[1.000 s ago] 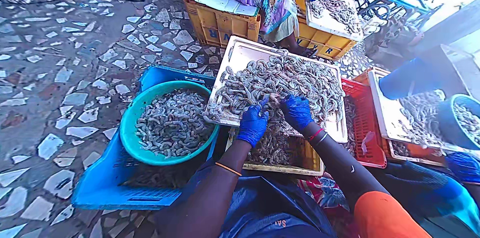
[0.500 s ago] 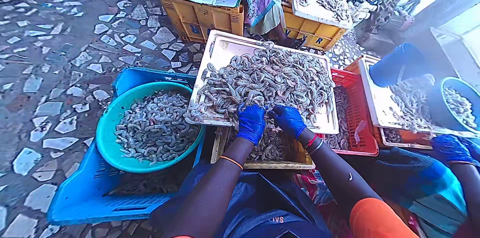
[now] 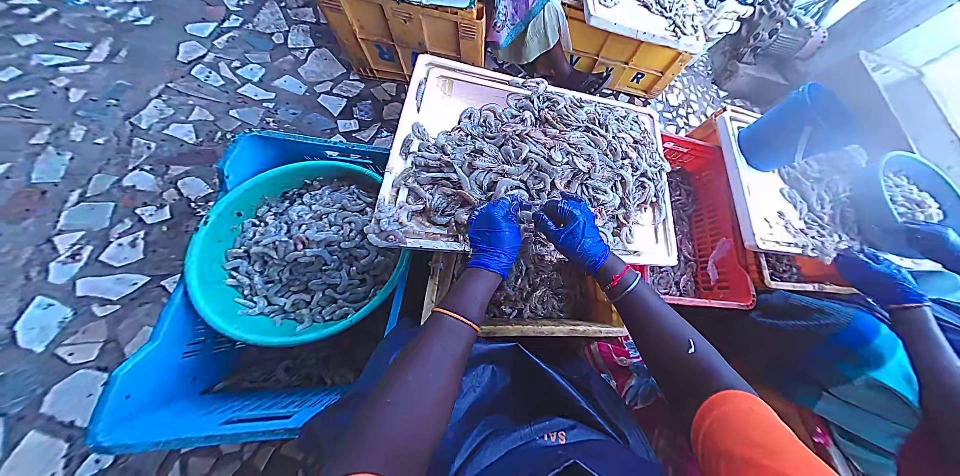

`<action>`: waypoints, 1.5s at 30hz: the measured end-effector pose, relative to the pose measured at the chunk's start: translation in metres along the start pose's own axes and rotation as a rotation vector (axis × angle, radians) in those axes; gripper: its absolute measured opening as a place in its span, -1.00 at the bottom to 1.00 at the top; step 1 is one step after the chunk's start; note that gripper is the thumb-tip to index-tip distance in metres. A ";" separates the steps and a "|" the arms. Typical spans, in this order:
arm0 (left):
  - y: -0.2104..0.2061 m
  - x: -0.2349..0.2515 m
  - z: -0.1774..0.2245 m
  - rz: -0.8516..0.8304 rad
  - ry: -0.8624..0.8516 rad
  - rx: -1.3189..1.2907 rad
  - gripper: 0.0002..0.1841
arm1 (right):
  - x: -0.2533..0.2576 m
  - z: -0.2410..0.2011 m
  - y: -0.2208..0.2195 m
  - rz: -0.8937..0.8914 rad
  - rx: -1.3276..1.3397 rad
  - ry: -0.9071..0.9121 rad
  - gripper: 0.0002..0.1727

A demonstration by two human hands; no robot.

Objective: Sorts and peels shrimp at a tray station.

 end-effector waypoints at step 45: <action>-0.007 0.023 0.000 -0.087 0.058 -0.501 -0.64 | 0.011 0.056 0.056 0.203 0.145 -0.522 -0.52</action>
Point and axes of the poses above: each hand's wrist, its own x-axis towards the middle knuckle, its own y-axis out of the back of the hand, z = x × y, the point moved 4 cm from there along x, towards the middle knuckle, and after that the axes turned 10 degrees about x, right-handed, at the moved point
